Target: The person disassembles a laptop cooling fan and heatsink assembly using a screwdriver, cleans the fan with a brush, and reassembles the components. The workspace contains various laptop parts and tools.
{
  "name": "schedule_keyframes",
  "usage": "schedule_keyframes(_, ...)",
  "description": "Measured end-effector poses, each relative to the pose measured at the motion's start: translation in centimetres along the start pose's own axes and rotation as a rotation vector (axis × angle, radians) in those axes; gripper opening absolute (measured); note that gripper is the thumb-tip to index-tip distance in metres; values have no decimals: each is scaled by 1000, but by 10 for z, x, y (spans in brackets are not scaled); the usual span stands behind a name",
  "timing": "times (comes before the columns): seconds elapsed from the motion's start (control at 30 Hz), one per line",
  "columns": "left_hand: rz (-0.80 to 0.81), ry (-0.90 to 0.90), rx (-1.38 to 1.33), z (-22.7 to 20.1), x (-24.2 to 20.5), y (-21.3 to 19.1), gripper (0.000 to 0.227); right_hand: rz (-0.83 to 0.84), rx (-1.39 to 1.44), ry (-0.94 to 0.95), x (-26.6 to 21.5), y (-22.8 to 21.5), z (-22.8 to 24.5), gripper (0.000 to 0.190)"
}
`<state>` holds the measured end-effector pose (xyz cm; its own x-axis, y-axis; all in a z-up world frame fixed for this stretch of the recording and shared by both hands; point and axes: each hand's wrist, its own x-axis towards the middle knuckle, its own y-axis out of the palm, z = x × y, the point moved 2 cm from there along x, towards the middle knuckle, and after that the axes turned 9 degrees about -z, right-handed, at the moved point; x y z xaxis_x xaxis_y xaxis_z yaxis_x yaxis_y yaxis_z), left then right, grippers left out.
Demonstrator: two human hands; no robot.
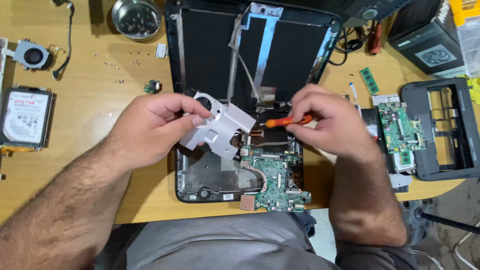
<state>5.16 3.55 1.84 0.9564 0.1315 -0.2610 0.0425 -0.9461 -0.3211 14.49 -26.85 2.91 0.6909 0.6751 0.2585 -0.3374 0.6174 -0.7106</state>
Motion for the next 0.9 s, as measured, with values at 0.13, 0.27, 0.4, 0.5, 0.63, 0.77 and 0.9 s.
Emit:
schedule_keyframes(0.13, 5, 23, 62, 6, 1, 8, 18, 34, 61, -56, 3, 15, 4, 23)
schedule_keyframes(0.27, 68, 102, -123, 11, -2, 15, 19, 216, -123, 45, 5, 25, 15, 12)
schedule_keyframes(0.4, 140, 165, -235, 14, -5, 22, 21, 347, -391, 95, 2, 33, 9, 10)
schedule_keyframes(0.5, 144, 165, -253, 18, -9, 27, 20, 390, -445, 90, 3, 38, 5, 9)
schedule_keyframes(0.63, 163, 177, -259, 21, -9, 31, 20, 404, -446, 88, 4, 35, 9, 7)
schedule_keyframes(0.77, 92, 166, -259, 14, -13, 33, 18, 356, -386, 104, 6, 25, 20, 8)
schedule_keyframes(0.9, 52, 183, -251, 16, -13, 37, 17, -151, -77, -155, -8, 18, 17, 24)
